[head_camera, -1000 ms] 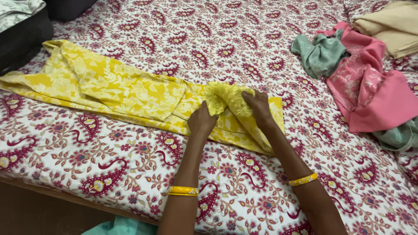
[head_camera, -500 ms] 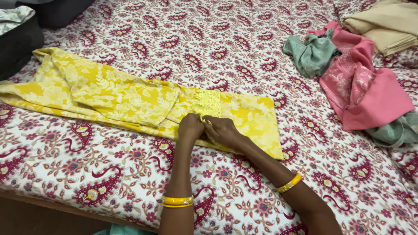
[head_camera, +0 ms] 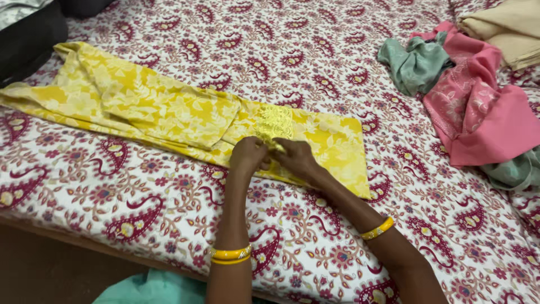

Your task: The person folds a yellow floral dress on a bed, smoothing and aligning the fabric before folding it into a compact rectangle. The person then picks up a pink garment and begins to unfold it.

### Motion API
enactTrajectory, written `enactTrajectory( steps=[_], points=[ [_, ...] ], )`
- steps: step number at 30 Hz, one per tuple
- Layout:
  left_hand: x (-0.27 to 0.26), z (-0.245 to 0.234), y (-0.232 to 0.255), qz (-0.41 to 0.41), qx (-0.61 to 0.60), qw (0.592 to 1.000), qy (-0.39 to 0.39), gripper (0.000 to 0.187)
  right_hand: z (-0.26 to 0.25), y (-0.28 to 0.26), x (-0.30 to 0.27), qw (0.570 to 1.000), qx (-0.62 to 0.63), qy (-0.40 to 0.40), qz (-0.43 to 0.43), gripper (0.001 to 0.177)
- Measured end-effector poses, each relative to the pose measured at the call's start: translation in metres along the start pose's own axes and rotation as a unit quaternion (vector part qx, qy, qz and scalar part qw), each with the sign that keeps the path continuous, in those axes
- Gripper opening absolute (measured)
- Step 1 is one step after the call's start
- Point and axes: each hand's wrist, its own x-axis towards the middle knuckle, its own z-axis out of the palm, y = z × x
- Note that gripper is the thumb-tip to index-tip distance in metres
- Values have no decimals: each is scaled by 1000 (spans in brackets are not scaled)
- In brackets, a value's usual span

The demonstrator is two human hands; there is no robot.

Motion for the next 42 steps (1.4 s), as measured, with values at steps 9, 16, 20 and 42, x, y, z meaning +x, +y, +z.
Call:
enactTrajectory(
  steps=[9,16,20,42],
  points=[
    [-70,-27,-15,-3,148,979,143,37,41,-17,-21,950,-193,-48,-240,71],
    [-73,-17,-12,150,145,920,333,26,14,-23,-49,990,83,-46,-108,62],
    [-65,7,-6,224,156,939,210,29,-40,-8,-51,998,39,41,0,47],
    [-6,76,14,163,452,877,30,73,-28,64,-71,978,-78,35,-189,26]
  ],
)
